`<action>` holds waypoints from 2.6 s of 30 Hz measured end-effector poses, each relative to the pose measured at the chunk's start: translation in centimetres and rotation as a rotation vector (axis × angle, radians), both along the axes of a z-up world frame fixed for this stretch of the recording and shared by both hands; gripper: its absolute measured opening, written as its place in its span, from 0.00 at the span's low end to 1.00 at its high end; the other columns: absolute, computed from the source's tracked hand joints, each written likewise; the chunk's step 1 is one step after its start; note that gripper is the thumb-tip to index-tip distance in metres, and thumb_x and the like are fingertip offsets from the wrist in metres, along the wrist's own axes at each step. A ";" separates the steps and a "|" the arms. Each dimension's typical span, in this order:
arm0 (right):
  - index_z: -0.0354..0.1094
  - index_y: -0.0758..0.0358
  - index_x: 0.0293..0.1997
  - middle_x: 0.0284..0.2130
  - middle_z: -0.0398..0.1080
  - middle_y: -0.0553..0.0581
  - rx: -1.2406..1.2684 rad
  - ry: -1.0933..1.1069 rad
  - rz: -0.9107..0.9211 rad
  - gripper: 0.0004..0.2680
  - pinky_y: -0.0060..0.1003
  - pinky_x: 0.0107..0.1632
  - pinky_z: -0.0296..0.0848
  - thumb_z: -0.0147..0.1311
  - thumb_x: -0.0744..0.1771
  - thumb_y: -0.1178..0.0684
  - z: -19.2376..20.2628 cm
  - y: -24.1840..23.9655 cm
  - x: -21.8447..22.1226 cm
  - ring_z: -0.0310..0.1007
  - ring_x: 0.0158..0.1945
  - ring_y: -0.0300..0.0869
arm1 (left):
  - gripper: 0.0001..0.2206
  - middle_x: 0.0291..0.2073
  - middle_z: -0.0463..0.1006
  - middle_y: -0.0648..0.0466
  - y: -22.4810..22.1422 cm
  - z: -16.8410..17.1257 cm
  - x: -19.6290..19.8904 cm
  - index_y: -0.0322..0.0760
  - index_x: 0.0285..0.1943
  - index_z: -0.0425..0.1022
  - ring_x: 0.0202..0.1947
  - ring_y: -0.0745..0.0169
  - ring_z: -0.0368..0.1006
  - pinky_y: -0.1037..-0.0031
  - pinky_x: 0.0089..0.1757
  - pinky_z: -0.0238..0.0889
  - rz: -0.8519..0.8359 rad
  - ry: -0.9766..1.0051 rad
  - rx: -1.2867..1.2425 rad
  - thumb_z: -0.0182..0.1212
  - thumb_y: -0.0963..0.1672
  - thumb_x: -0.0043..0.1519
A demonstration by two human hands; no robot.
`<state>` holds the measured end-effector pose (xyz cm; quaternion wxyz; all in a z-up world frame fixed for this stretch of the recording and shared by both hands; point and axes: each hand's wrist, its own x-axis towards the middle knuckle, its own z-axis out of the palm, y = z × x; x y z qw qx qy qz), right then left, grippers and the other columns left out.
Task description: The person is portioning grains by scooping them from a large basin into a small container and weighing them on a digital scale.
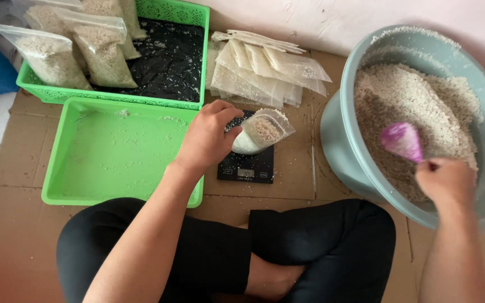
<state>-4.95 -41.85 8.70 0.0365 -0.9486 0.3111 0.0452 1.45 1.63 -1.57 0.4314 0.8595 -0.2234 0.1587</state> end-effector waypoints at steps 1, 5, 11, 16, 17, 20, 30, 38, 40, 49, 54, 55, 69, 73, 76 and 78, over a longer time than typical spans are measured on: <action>0.75 0.61 0.54 0.35 0.79 0.61 0.003 0.000 -0.003 0.10 0.42 0.37 0.78 0.50 0.69 0.57 0.1 0.8 0.1 0.75 0.27 0.47 | 0.13 0.42 0.74 0.46 0.0 -0.2 0.1 0.32 0.49 0.77 0.43 0.43 0.71 0.58 0.43 0.66 -0.003 0.000 0.003 0.65 0.39 0.55; 0.71 0.60 0.60 0.41 0.70 0.67 0.004 -0.117 0.201 0.13 0.49 0.37 0.68 0.52 0.69 0.53 -0.8 2.6 0.3 0.62 0.37 0.51 | 0.11 0.43 0.75 0.48 0.0 -0.6 0.2 0.34 0.46 0.78 0.43 0.45 0.72 0.58 0.42 0.66 0.011 0.067 0.032 0.67 0.39 0.53; 0.74 0.67 0.48 0.39 0.74 0.64 0.506 -0.504 0.868 0.11 0.41 0.41 0.71 0.60 0.62 0.63 -0.8 14.2 2.7 0.74 0.39 0.50 | 0.17 0.41 0.79 0.50 0.6 -0.1 0.5 0.36 0.52 0.76 0.43 0.48 0.77 0.59 0.43 0.70 0.018 0.265 0.104 0.66 0.39 0.52; 0.74 0.65 0.47 0.38 0.75 0.65 0.720 -0.524 0.966 0.13 0.38 0.32 0.72 0.63 0.59 0.63 -6.2 17.2 5.2 0.76 0.36 0.52 | 0.21 0.36 0.82 0.53 0.1 -1.7 1.0 0.42 0.55 0.73 0.40 0.51 0.80 0.58 0.41 0.73 0.005 0.375 0.152 0.67 0.41 0.51; 0.74 0.64 0.46 0.37 0.75 0.62 0.734 -0.570 0.955 0.12 0.36 0.32 0.71 0.63 0.60 0.63 -6.9 17.4 5.4 0.76 0.35 0.49 | 0.21 0.36 0.82 0.55 -0.1 -1.9 1.0 0.43 0.56 0.72 0.40 0.52 0.80 0.58 0.42 0.72 0.012 0.407 0.189 0.66 0.41 0.52; 0.75 0.62 0.43 0.35 0.76 0.57 0.756 -0.632 0.944 0.09 0.32 0.31 0.71 0.63 0.61 0.64 -8.2 17.7 5.6 0.76 0.33 0.44 | 0.20 0.35 0.82 0.58 -0.4 -3.0 1.1 0.46 0.57 0.70 0.40 0.53 0.79 0.58 0.42 0.72 0.027 0.442 0.252 0.65 0.42 0.55; 0.75 0.64 0.38 0.31 0.75 0.56 0.752 -0.820 0.965 0.04 0.31 0.28 0.71 0.61 0.63 0.63 -9.8 18.1 6.0 0.75 0.28 0.43 | 0.20 0.31 0.81 0.53 -1.3 -2.4 1.0 0.45 0.61 0.65 0.35 0.45 0.78 0.54 0.41 0.71 0.035 0.363 0.279 0.60 0.42 0.59; 0.75 0.66 0.33 0.27 0.74 0.56 0.745 -0.938 0.936 0.01 0.30 0.26 0.70 0.61 0.63 0.64 -9.5 18.7 5.8 0.72 0.24 0.41 | 0.19 0.29 0.81 0.58 -1.2 -1.9 0.9 0.48 0.59 0.65 0.34 0.50 0.78 0.55 0.41 0.71 0.039 0.350 0.182 0.61 0.43 0.58; 0.75 0.68 0.33 0.26 0.74 0.57 0.752 -0.958 0.923 0.01 0.30 0.26 0.70 0.60 0.63 0.65 -8.3 18.7 5.4 0.71 0.23 0.41 | 0.19 0.29 0.82 0.59 -1.2 0.1 0.4 0.49 0.58 0.66 0.34 0.51 0.78 0.56 0.41 0.71 0.041 0.350 0.170 0.61 0.43 0.58; 0.74 0.67 0.30 0.24 0.73 0.59 0.734 -0.871 0.928 0.02 0.31 0.25 0.68 0.60 0.61 0.66 -8.6 18.7 5.7 0.71 0.22 0.42 | 0.20 0.30 0.83 0.56 -1.5 -2.3 1.2 0.48 0.58 0.66 0.36 0.46 0.79 0.53 0.42 0.70 0.077 0.460 0.284 0.61 0.42 0.55; 0.76 0.67 0.31 0.25 0.74 0.58 0.695 -0.864 0.938 0.03 0.29 0.25 0.69 0.61 0.61 0.66 -6.7 18.4 4.9 0.72 0.23 0.42 | 0.20 0.29 0.82 0.56 -1.3 0.3 0.0 0.47 0.58 0.65 0.33 0.46 0.78 0.55 0.40 0.72 0.027 0.438 0.281 0.59 0.42 0.56; 0.76 0.67 0.31 0.25 0.74 0.58 0.699 -0.859 0.932 0.03 0.29 0.25 0.69 0.61 0.61 0.66 -6.9 18.5 5.1 0.72 0.23 0.42 | 0.20 0.29 0.82 0.56 -1.4 -0.2 0.3 0.47 0.58 0.65 0.33 0.46 0.78 0.55 0.40 0.72 0.023 0.446 0.284 0.59 0.42 0.56; 0.75 0.65 0.30 0.23 0.73 0.56 0.605 -0.851 0.959 0.04 0.32 0.24 0.68 0.59 0.60 0.67 -7.7 18.5 5.4 0.73 0.22 0.44 | 0.20 0.30 0.80 0.45 -1.8 -2.2 1.3 0.42 0.60 0.65 0.34 0.38 0.78 0.51 0.39 0.70 0.005 0.421 0.310 0.58 0.40 0.58; 0.75 0.64 0.29 0.23 0.73 0.55 0.594 -0.840 0.942 0.04 0.30 0.24 0.67 0.60 0.60 0.66 -7.6 18.4 5.1 0.73 0.23 0.43 | 0.27 0.36 0.80 0.42 -1.4 -0.8 1.0 0.39 0.68 0.57 0.39 0.35 0.77 0.48 0.42 0.68 -0.035 0.479 0.206 0.59 0.39 0.58; 0.75 0.65 0.30 0.24 0.73 0.57 0.621 -0.840 0.933 0.04 0.30 0.22 0.66 0.59 0.60 0.67 -7.9 18.4 5.0 0.73 0.22 0.43 | 0.33 0.38 0.80 0.40 -0.7 -0.9 1.0 0.37 0.72 0.52 0.43 0.34 0.76 0.48 0.44 0.68 -0.079 0.500 0.193 0.59 0.35 0.55; 0.75 0.64 0.31 0.24 0.74 0.55 0.647 -0.836 0.926 0.03 0.28 0.22 0.66 0.60 0.61 0.66 -8.2 18.3 5.2 0.72 0.22 0.41 | 0.36 0.38 0.82 0.47 -0.5 -2.0 1.3 0.42 0.72 0.53 0.42 0.43 0.78 0.53 0.45 0.70 -0.072 0.529 0.274 0.64 0.36 0.53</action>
